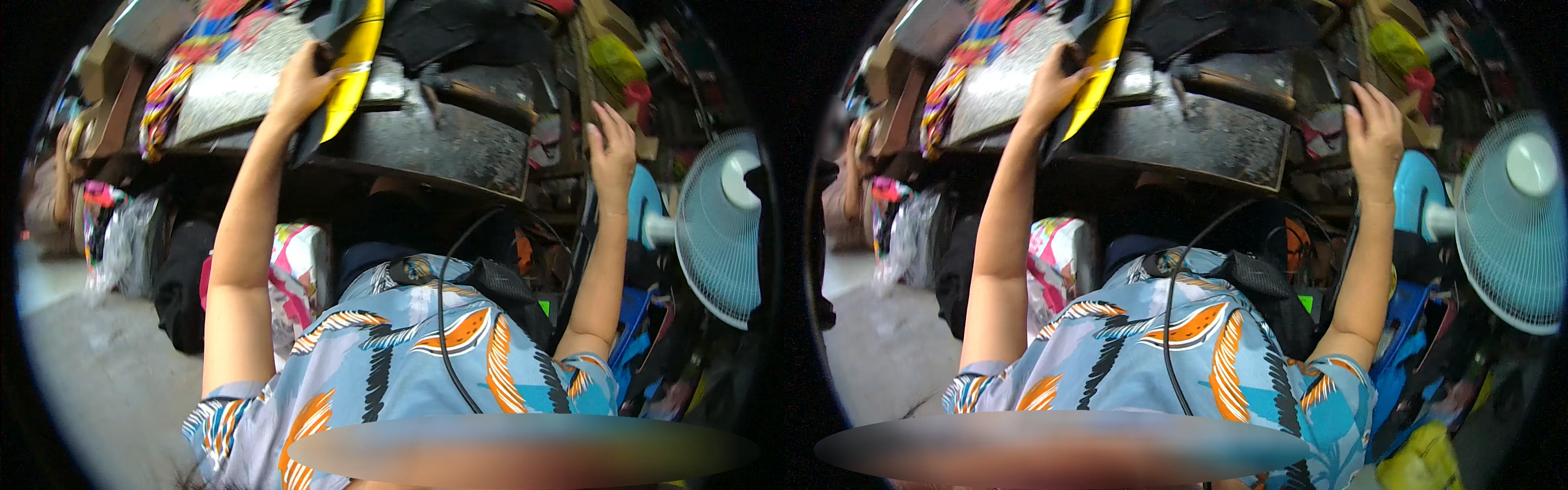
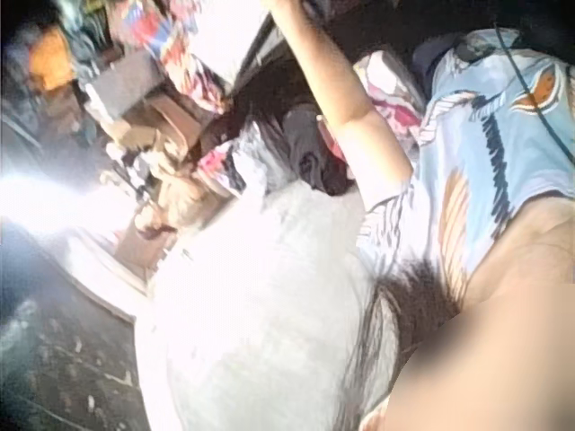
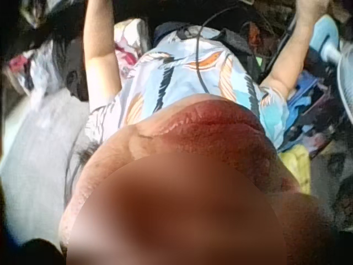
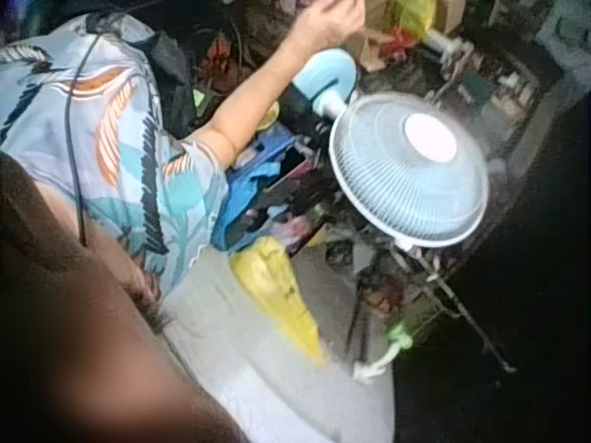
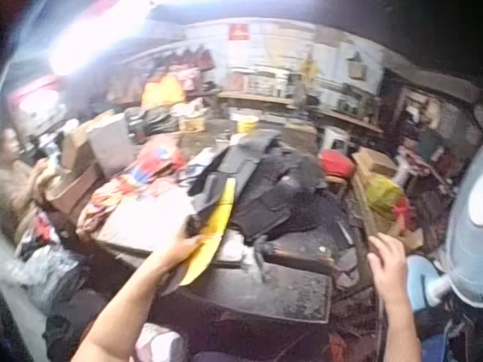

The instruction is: The person repeatedly places a yellow template on black leather pieces and cuts around it with scissors. They trim edges, stack cut pieces, and continue cutting additional pieces on a cluttered workbench.

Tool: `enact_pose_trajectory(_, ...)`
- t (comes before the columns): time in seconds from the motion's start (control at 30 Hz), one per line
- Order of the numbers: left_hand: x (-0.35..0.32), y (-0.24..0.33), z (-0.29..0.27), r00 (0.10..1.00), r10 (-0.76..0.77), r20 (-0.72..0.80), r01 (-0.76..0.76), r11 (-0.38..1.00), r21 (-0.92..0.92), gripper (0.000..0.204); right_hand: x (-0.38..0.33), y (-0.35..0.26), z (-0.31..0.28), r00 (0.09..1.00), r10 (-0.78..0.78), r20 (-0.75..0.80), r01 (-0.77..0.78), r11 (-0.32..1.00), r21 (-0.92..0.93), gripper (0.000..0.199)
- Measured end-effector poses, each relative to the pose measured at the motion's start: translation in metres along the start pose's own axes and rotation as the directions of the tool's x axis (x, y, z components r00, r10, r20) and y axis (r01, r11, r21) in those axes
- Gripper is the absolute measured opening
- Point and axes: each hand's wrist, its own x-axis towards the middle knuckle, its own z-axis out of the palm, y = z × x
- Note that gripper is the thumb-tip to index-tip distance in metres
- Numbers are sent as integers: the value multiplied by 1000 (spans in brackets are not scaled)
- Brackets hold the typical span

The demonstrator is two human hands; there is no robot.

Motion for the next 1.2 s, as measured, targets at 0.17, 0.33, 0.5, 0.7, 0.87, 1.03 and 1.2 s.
enact_pose_trajectory(0.17, -12, 31, -6, 987, 130, -97, -97, 953, 285, 34, 36, -109, 66, 931, -276, 237, 235, 954, 189, 40)
enact_pose_trajectory(0.33, -19, 44, -13, 958, 258, -122, -187, 891, 414, 23, 30, -132, 97, 952, -107, 287, 87, 993, 81, 38)
enact_pose_trajectory(0.5, -16, 45, -8, 969, 223, -105, -151, 875, 460, 22, 53, -144, 64, 994, -28, 103, -49, 734, 678, 37)
enact_pose_trajectory(0.7, -10, 37, 6, 992, 72, -104, -33, 942, 335, 23, 70, -218, 67, 976, -160, 150, 96, 927, 362, 36)
enact_pose_trajectory(0.87, -3, 17, 8, 977, 80, -196, -39, 978, 204, 21, 96, -213, 69, 889, -213, 407, 120, 963, 242, 38)
enact_pose_trajectory(1.03, -8, 12, 9, 983, 43, -179, -10, 984, 180, 19, 98, -215, 66, 994, -99, -49, 97, 561, 822, 35)
enact_pose_trajectory(1.2, -9, 20, 9, 969, 106, -224, -59, 976, 207, 19, 87, -229, 70, 922, -266, 280, 196, 947, 255, 36)
